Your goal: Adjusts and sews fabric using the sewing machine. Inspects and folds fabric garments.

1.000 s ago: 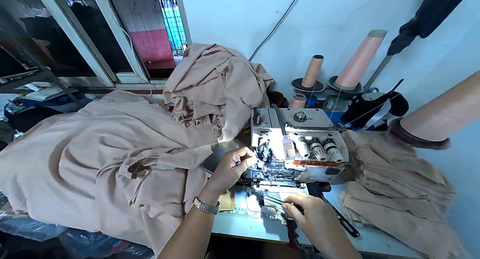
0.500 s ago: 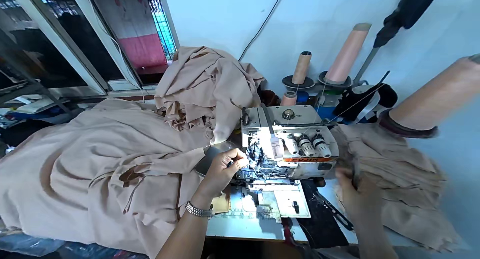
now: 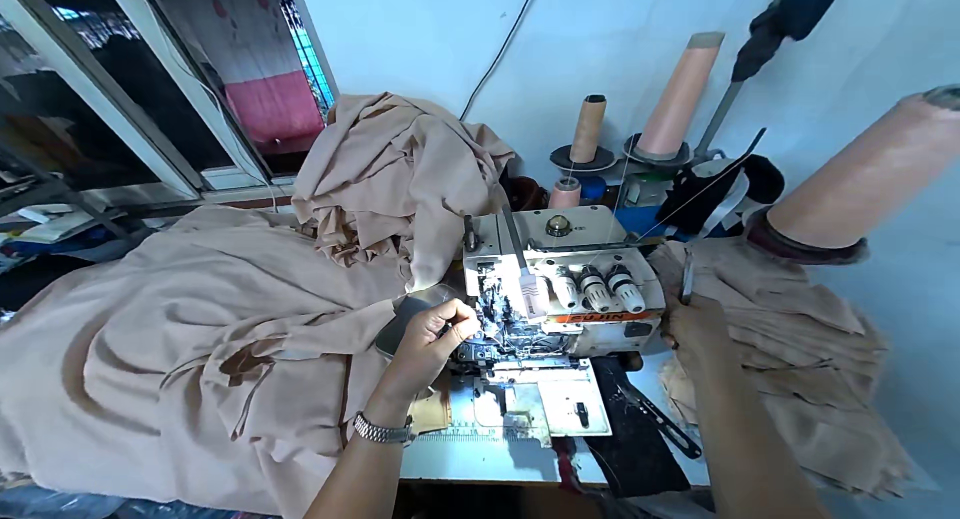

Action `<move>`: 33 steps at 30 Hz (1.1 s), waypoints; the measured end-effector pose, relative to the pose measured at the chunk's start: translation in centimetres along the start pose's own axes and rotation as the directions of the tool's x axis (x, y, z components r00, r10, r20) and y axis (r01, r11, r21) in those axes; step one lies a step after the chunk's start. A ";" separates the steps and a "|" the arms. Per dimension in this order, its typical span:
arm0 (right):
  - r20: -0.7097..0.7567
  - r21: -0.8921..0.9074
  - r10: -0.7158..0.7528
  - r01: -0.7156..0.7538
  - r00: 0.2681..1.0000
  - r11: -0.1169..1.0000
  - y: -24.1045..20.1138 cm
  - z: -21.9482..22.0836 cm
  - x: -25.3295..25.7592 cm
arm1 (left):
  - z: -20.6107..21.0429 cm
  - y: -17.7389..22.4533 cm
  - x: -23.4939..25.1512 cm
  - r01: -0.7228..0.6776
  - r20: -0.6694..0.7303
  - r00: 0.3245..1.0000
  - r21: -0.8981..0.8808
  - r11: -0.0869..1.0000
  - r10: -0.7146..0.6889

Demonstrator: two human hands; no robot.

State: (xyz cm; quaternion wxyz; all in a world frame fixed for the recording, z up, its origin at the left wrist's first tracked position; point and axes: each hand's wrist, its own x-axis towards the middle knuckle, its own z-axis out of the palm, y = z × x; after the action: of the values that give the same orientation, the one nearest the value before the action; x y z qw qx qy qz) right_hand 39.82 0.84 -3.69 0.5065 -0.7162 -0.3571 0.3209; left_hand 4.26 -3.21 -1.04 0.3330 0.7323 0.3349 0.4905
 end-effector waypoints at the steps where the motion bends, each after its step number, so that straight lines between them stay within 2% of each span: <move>1: 0.003 -0.022 0.014 -0.013 1.000 1.000 -0.3 0.0 0.2 | 0.0 0.0 0.0 -0.006 -0.001 1.000 0.001 1.000 0.006; 8: 0.009 -0.184 0.042 -0.040 0.999 0.982 -2.7 0.2 1.0 | 0.0 0.3 0.0 0.010 -0.002 1.000 0.024 1.000 -0.010; 15: 0.012 -0.259 0.052 -0.047 0.999 0.965 -4.6 0.5 1.1 | 0.0 0.4 0.0 0.026 0.003 1.000 0.004 1.000 -0.026; 20: 0.040 -0.487 0.060 -0.033 0.997 0.873 -5.7 0.7 1.9 | 0.1 0.6 0.0 0.065 0.023 0.998 0.005 0.998 -0.065; 28: -0.042 -0.299 -0.044 0.030 0.998 0.954 -3.5 0.8 1.6 | 0.0 0.3 0.3 0.071 0.056 0.996 -0.022 0.997 -0.070; 30: -0.146 -0.209 -0.185 0.153 0.972 0.966 -2.8 0.2 -0.1 | 0.1 0.2 0.5 0.068 0.062 0.996 -0.015 0.998 -0.067; 33: -0.327 -0.095 -0.384 0.375 0.863 0.922 -1.4 -0.7 -5.6 | 0.0 0.1 0.6 0.057 0.060 0.997 -0.017 0.998 -0.056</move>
State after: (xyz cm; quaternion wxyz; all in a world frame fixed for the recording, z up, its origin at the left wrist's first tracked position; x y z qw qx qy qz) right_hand 37.13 -3.84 -1.61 0.6032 -0.6835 -0.4028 0.0816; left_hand 4.42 -2.74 -0.64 0.3634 0.7336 0.3410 0.4620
